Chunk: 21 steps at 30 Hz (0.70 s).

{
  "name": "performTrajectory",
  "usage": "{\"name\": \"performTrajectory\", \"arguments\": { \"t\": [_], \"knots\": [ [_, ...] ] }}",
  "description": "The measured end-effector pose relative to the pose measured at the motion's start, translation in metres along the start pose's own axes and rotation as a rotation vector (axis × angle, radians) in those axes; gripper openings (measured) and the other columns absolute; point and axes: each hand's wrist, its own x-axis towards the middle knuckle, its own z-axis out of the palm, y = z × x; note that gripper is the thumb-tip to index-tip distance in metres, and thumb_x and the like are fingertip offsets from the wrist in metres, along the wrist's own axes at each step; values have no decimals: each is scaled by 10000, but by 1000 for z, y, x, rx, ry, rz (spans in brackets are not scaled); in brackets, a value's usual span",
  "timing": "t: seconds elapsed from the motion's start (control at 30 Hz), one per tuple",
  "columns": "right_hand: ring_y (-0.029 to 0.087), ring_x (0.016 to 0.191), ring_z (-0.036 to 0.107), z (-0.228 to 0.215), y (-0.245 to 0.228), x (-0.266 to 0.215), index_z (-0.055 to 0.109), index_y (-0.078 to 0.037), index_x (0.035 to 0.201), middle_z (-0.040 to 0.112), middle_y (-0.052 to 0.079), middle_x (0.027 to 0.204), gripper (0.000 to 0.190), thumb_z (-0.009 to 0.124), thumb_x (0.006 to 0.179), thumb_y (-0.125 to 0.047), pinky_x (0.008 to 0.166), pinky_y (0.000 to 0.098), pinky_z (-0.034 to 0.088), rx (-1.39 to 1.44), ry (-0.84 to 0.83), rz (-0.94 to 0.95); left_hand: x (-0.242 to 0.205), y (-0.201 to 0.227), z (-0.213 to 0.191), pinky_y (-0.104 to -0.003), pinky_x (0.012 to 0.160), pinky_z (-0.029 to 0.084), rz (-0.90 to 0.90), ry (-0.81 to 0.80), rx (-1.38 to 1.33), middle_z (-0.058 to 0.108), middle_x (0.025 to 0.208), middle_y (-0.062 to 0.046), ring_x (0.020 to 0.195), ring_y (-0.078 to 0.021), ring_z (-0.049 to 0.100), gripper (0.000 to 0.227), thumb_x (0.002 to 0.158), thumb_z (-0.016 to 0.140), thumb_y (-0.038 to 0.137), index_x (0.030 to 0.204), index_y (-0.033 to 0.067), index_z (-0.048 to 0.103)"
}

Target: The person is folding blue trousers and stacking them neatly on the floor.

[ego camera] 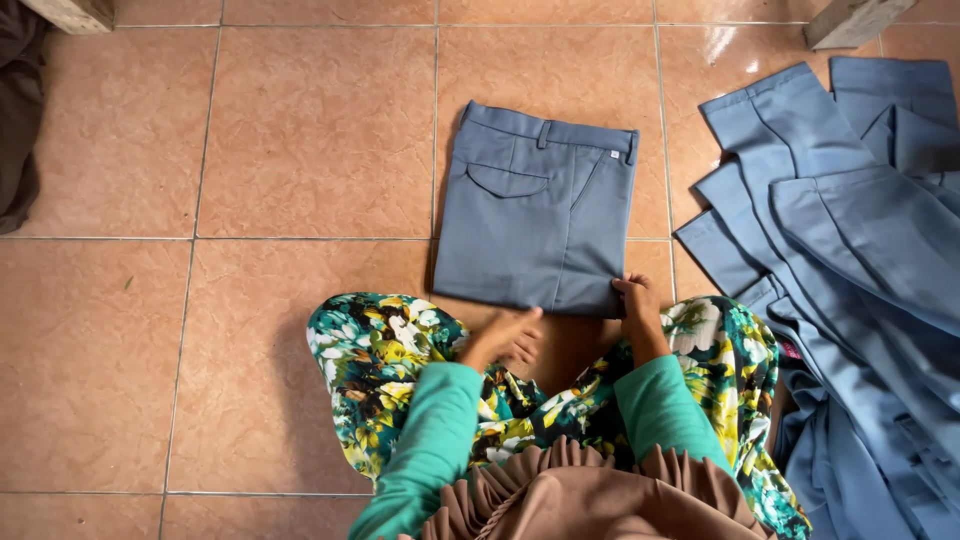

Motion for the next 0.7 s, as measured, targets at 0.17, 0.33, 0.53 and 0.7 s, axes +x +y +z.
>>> {"name": "performTrajectory", "arguments": {
  "t": [0.17, 0.33, 0.53, 0.7],
  "knots": [
    [212, 784, 640, 21, -32, -64, 531, -139, 1280, 633, 114, 1023, 501, 689, 829, 13, 596, 351, 543, 197, -82, 78, 54, -26, 32, -373, 837, 550, 151, 233, -761, 543, 1175, -192, 1056, -330, 645, 824, 865, 778, 548, 1364, -14, 441],
    [368, 1275, 561, 43, -79, -123, 296, -212, 1598, 505, 202, 1493, 855, 654, 879, 81, 994, 491, 500, 242, -181, 70, 41, -2, 29, -541, 1083, 481, 366, 345, -1144, 392, 1370, -215, 1342, -445, 493, 645, 922, 793, 122, 1339, -47, 331],
    [386, 1475, 373, 73, -121, -79, 81, -285, 1648, 248, 168, 1645, 1006, 810, 964, -172, 1163, 593, 329, 323, -334, 79, -53, 39, 14, -374, 836, 619, 444, 356, -1134, 417, 1083, -55, 924, -233, 607, 563, 850, 832, 86, 1224, 118, 412],
    [227, 1169, 707, 90, -141, -36, 479, -190, 1442, 616, 70, 1338, 735, 898, 863, -360, 972, 386, 609, 387, -328, 278, -74, 20, -32, -352, 674, 634, 516, 383, -1148, 515, 932, -42, 740, -217, 649, 550, 778, 898, 129, 1149, 122, 492]
  ]
}}
